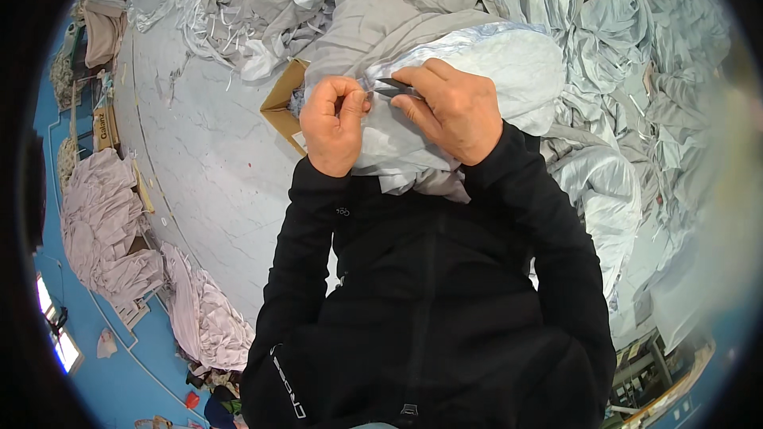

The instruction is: Inspect and trim excess threads from fabric pieces using a small hand tool.

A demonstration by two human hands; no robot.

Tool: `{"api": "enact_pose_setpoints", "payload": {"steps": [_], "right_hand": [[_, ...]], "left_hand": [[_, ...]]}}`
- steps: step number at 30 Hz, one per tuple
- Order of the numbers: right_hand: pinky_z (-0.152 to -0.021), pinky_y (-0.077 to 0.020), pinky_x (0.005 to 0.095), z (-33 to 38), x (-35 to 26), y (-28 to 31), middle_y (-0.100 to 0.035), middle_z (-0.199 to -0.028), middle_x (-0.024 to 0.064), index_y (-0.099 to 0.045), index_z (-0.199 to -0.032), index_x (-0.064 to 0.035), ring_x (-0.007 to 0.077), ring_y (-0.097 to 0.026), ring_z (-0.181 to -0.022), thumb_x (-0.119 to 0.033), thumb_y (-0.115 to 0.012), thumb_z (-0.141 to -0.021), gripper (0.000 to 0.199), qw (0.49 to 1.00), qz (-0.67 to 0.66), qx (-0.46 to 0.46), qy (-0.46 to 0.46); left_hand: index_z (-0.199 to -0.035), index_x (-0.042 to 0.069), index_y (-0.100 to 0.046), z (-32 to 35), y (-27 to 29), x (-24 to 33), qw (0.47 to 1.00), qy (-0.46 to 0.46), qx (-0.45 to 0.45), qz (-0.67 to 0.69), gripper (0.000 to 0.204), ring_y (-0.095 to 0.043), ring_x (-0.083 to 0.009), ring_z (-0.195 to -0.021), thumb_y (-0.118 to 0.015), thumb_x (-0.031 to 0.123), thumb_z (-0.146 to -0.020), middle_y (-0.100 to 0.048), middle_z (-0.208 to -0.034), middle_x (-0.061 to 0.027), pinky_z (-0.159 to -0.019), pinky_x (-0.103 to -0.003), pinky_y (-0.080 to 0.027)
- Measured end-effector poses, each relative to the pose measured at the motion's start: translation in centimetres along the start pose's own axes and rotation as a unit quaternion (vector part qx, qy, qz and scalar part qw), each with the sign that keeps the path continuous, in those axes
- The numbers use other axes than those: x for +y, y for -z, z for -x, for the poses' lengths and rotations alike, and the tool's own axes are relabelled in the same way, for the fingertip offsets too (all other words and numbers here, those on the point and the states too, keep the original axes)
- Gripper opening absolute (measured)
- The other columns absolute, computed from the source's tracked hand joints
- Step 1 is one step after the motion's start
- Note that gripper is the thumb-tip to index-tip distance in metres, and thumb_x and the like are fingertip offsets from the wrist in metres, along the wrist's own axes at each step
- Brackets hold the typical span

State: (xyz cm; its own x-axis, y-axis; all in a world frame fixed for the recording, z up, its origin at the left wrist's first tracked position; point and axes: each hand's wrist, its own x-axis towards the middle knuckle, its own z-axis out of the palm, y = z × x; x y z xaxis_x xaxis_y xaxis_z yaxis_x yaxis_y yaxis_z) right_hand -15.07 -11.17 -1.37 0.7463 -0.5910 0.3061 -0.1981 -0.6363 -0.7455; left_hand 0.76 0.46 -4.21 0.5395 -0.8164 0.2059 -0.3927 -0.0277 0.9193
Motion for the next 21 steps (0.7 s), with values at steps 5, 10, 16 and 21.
{"api": "enact_pose_setpoints", "payload": {"steps": [5,10,16,21], "right_hand": [[-0.052,-0.0455,0.0320,0.1,-0.6,0.3,-0.062,-0.078,0.0054,-0.069,-0.102,-0.0060,0.0222,-0.059,-0.059,-0.014,-0.078,-0.079,0.026,0.995,0.074,0.008,0.059],[-0.051,-0.0455,0.0335,-0.1,-1.1,0.1,-0.060,-0.076,0.0039,-0.068,-0.099,-0.0078,0.0217,-0.060,-0.061,-0.015,-0.079,-0.076,0.026,0.986,0.137,0.006,0.092],[-0.051,-0.0458,0.0321,-0.4,-1.4,0.0,-0.056,-0.074,0.0017,-0.068,-0.097,-0.0105,0.0192,-0.061,-0.062,-0.016,-0.080,-0.072,0.028,0.974,0.202,-0.001,0.104],[-0.051,-0.0451,0.0320,-0.4,-1.6,-0.2,-0.053,-0.072,0.0017,-0.067,-0.095,-0.0115,0.0187,-0.060,-0.062,-0.017,-0.080,-0.071,0.028,0.969,0.222,-0.008,0.105]], "left_hand": [[-0.086,0.001,-0.056,0.3,-0.6,-0.4,1.000,-0.025,0.015,0.009,0.007,-0.060,-0.0203,-0.062,-0.062,-0.003,-0.087,-0.059,-0.077,-0.0096,-0.058,-0.031,-0.048],[-0.085,0.001,-0.056,0.3,-0.6,-0.2,0.999,-0.044,0.016,0.007,0.008,-0.060,-0.0217,-0.063,-0.062,-0.003,-0.087,-0.059,-0.078,-0.0099,-0.057,-0.031,-0.047],[-0.085,0.001,-0.055,0.1,-0.7,0.1,0.998,-0.059,0.013,-0.004,0.009,-0.059,-0.0233,-0.064,-0.062,-0.005,-0.086,-0.060,-0.079,-0.0099,-0.058,-0.032,-0.047],[-0.085,0.002,-0.055,0.3,-0.6,0.0,0.998,-0.063,0.008,-0.002,0.010,-0.058,-0.0237,-0.064,-0.061,-0.006,-0.084,-0.060,-0.079,-0.0099,-0.059,-0.032,-0.047]]}}
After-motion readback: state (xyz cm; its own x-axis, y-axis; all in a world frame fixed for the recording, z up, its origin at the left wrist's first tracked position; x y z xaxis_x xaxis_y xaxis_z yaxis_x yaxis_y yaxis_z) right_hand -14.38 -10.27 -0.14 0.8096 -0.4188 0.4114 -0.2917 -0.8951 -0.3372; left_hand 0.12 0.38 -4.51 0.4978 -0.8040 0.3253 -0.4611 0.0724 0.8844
